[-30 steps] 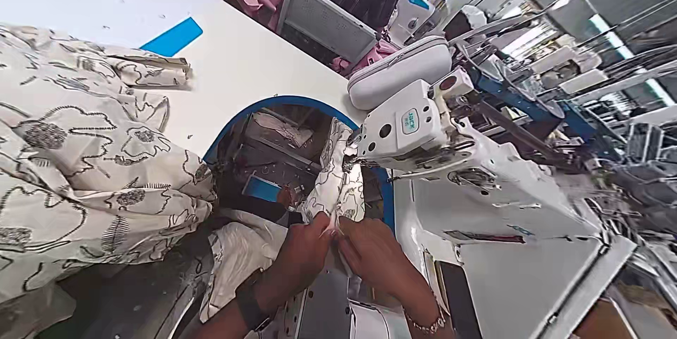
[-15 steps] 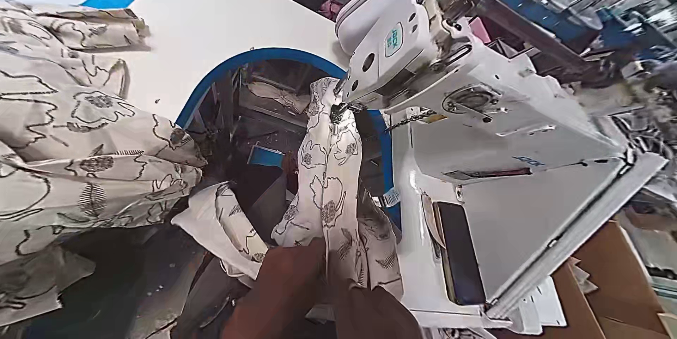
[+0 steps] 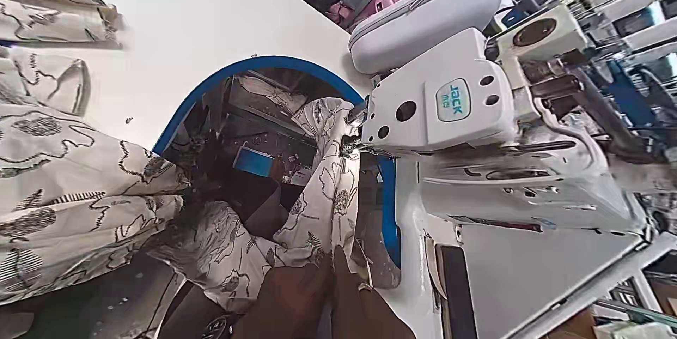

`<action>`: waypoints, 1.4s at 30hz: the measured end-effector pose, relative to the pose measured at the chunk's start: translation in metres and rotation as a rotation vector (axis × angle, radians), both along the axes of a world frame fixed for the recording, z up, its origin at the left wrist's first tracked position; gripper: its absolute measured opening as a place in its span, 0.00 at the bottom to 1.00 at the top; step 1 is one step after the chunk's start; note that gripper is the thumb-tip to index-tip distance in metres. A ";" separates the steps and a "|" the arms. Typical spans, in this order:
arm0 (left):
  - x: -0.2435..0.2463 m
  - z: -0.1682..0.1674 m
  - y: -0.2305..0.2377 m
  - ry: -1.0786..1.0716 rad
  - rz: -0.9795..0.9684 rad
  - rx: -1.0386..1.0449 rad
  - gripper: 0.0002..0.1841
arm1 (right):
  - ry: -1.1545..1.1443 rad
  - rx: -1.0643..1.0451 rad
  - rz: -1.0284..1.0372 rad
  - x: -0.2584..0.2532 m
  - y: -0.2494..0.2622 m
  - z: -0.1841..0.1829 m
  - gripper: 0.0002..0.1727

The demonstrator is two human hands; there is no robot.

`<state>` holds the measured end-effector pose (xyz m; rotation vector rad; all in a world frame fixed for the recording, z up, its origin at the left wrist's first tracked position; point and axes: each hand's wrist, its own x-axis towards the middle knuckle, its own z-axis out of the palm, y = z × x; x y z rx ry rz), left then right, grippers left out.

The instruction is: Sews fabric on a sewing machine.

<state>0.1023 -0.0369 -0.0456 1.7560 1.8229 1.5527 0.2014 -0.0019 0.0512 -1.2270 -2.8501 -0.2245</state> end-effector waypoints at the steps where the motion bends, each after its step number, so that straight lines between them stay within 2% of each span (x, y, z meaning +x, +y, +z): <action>1: 0.000 0.000 0.002 -0.025 -0.002 -0.021 0.11 | -0.007 0.017 -0.004 -0.002 0.002 -0.002 0.19; 7: -0.003 -0.008 0.027 -0.114 0.022 -0.010 0.14 | -0.008 0.104 -0.015 -0.013 0.025 -0.011 0.20; 10: -0.008 -0.009 0.041 -0.198 -0.037 -0.022 0.16 | 0.038 0.159 -0.015 -0.017 0.039 -0.019 0.19; 13: -0.015 -0.008 0.058 -0.344 -0.123 -0.022 0.14 | 0.074 0.168 -0.018 -0.022 0.056 -0.022 0.20; 15: -0.018 -0.004 0.071 -0.455 -0.145 -0.037 0.13 | 0.092 0.118 -0.025 -0.026 0.071 -0.022 0.22; 18: -0.018 0.003 0.075 -0.659 -0.147 -0.124 0.14 | 0.108 -0.068 -0.029 -0.014 0.088 -0.010 0.24; 21: -0.036 -0.015 0.051 -0.867 -0.200 -0.151 0.08 | 0.018 -0.369 -0.106 0.040 0.075 -0.011 0.13; 23: -0.060 -0.040 0.042 -0.752 -0.152 -0.140 0.09 | -0.041 -0.587 -0.172 0.075 0.075 -0.025 0.13; 24: -0.071 -0.046 0.042 -0.652 -0.174 -0.115 0.11 | -0.044 -0.599 -0.142 0.084 0.071 -0.024 0.14; 26: -0.069 -0.030 0.045 -0.402 -0.244 -0.025 0.12 | -0.033 -0.435 0.034 0.070 0.056 0.003 0.15; 28: -0.041 -0.008 0.043 -0.220 -0.272 0.025 0.09 | -0.014 -0.306 0.176 0.039 0.035 0.024 0.10; 29: -0.033 -0.005 0.046 -0.204 -0.284 0.014 0.09 | 0.001 -0.262 0.231 0.025 0.032 0.020 0.07; 31: -0.041 -0.006 0.054 -0.328 -0.406 -0.095 0.09 | 0.001 -0.196 0.304 0.006 0.037 0.003 0.04; 33: -0.054 -0.014 0.067 -0.537 -0.576 -0.194 0.10 | -0.079 -0.232 0.275 -0.003 0.044 0.001 0.03; 35: -0.059 -0.019 0.080 -0.633 -0.655 -0.187 0.14 | -0.140 -0.275 0.215 -0.007 0.053 0.007 0.04; 37: -0.054 -0.020 0.084 -0.652 -0.612 -0.146 0.18 | -0.096 -0.246 0.191 -0.006 0.062 0.004 0.06; 39: -0.043 -0.018 0.080 -0.681 -0.442 -0.110 0.15 | -0.007 -0.222 0.154 0.000 0.068 -0.001 0.09; 40: -0.039 -0.013 0.075 -0.675 -0.335 -0.130 0.13 | -0.004 -0.246 0.116 0.005 0.070 0.000 0.09; 42: -0.030 -0.003 0.055 -0.600 -0.161 -0.232 0.15 | -0.141 -0.401 -0.019 0.022 0.069 0.010 0.08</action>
